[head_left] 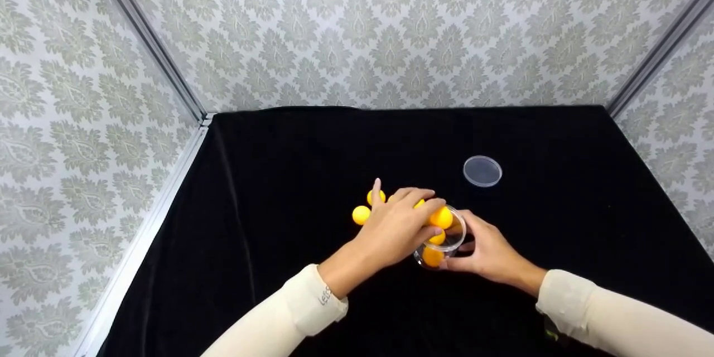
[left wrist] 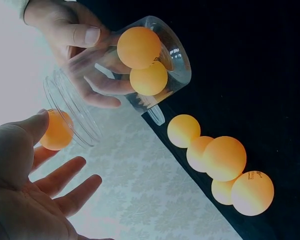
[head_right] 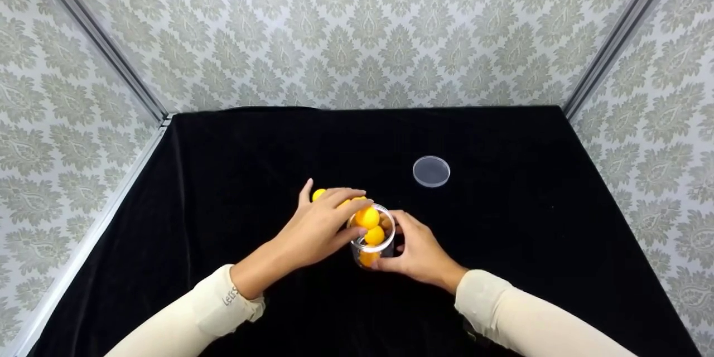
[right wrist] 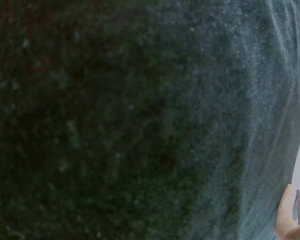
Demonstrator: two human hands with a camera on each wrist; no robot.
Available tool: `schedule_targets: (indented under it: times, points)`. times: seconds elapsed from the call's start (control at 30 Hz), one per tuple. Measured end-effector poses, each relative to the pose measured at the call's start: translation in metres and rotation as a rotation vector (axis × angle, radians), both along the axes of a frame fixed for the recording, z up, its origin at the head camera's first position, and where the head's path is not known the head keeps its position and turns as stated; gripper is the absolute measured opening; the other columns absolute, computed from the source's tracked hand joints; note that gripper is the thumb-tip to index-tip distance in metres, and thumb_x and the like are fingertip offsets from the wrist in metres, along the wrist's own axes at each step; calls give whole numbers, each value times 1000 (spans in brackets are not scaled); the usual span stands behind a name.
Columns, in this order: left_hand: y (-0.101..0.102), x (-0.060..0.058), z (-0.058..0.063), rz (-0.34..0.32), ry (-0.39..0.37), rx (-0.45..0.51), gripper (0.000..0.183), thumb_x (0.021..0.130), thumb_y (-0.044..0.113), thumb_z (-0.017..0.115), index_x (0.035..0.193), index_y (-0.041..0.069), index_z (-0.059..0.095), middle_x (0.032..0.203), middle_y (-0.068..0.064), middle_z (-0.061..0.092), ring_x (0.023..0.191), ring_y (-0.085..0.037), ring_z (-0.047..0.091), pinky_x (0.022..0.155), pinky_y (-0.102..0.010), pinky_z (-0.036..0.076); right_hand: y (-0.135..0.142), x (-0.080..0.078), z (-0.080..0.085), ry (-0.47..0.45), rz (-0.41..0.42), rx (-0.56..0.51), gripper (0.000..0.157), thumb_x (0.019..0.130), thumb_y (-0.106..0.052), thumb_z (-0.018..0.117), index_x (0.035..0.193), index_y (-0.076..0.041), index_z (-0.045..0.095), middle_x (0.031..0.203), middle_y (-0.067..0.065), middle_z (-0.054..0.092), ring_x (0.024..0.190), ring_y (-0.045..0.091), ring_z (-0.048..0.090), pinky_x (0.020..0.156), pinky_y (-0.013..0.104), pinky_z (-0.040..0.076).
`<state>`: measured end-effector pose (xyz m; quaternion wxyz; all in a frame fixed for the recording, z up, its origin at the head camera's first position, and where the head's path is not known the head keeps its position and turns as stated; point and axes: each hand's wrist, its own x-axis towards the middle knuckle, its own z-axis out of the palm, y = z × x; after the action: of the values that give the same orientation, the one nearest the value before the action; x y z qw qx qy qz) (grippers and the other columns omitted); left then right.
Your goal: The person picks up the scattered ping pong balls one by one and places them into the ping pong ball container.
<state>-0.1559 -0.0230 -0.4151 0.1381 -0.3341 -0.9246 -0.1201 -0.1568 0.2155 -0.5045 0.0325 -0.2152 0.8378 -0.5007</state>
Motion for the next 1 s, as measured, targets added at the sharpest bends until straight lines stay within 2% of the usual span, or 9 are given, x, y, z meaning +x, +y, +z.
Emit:
schedule_targets:
  times: [0.13, 0.37, 0.73, 1.0]
  points:
    - [2, 1, 2, -7, -9, -9, 44, 97, 49, 66, 136, 30, 62, 142, 4, 61, 134, -18, 56, 107, -81, 27, 0, 0, -1, 4, -4, 13, 83, 67, -35, 97, 137, -33, 54, 129, -4, 62, 111, 29, 67, 82, 30, 61]
    - [1, 2, 4, -14, 13, 2, 44, 96, 47, 68, 136, 29, 62, 141, 3, 62, 133, -19, 56, 106, -81, 28, -1, -1, -2, 13, 3, 4, 83, 67, -32, 97, 138, -22, 55, 129, 7, 63, 109, 28, 68, 82, 31, 62]
    - [-4, -1, 4, -8, 28, 18, 42, 97, 46, 66, 135, 29, 63, 141, 4, 62, 132, -19, 57, 105, -82, 28, -1, -1, -2, 5, -3, 8, 84, 66, -33, 98, 138, -16, 56, 131, 6, 63, 112, 25, 67, 81, 29, 61]
    - [-7, -2, 5, -5, 26, 20, 40, 98, 46, 64, 135, 29, 63, 141, 3, 62, 132, -19, 57, 106, -82, 27, 0, -1, -2, 5, -16, 20, 85, 66, -32, 98, 138, -17, 56, 131, 5, 63, 111, 22, 67, 81, 30, 61]
